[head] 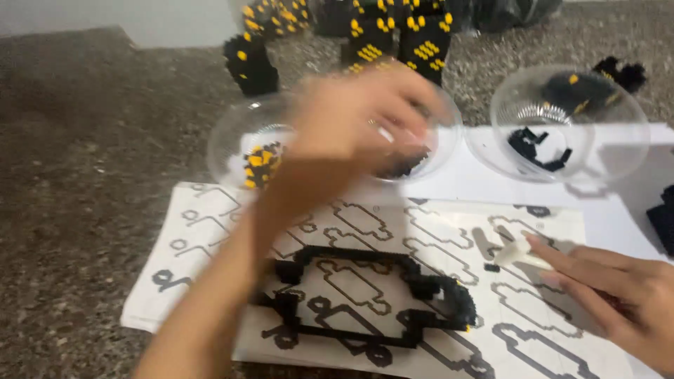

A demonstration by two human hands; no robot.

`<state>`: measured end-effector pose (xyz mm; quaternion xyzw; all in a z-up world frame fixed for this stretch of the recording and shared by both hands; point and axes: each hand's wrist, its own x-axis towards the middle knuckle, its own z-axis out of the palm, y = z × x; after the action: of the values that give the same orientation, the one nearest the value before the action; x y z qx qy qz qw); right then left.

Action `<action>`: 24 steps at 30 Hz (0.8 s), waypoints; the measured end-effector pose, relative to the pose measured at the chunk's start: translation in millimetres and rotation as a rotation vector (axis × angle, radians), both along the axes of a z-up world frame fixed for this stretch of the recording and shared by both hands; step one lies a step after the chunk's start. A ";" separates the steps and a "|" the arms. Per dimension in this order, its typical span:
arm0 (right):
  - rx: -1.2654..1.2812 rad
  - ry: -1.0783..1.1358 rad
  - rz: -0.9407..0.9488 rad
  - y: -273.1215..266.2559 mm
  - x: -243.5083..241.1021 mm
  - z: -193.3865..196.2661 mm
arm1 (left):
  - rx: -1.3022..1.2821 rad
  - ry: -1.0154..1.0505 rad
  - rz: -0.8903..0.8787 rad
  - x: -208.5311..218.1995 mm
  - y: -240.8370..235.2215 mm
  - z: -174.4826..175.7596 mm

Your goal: The person assembles a black and yellow plastic model by connecting small pieces according to a printed instruction sheet. They use a white plastic hammer to tap the pieces into place and occasionally adjust the partially built structure.

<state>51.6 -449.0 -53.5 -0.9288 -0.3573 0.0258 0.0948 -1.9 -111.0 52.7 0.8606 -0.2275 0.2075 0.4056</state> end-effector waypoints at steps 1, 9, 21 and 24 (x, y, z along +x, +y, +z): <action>0.005 -0.011 0.005 0.6 1.2 0.0 | 0.005 -0.011 0.005 -1.9 22.1 4.1; 0.306 0.019 0.136 5.2 -6.9 -4.7 | 0.342 0.452 0.647 2.3 115.6 -50.1; 0.289 0.038 0.137 16.1 -12.4 29.6 | 0.700 0.554 0.731 19.0 101.3 -60.9; 0.365 0.020 0.150 14.2 -12.1 25.4 | 0.691 0.598 0.732 17.8 92.3 -52.8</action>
<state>39.5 -434.8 -28.1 -0.8666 -0.4235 -0.0229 0.2628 15.9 -18.7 -0.1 0.9867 0.1546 -0.0039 0.0498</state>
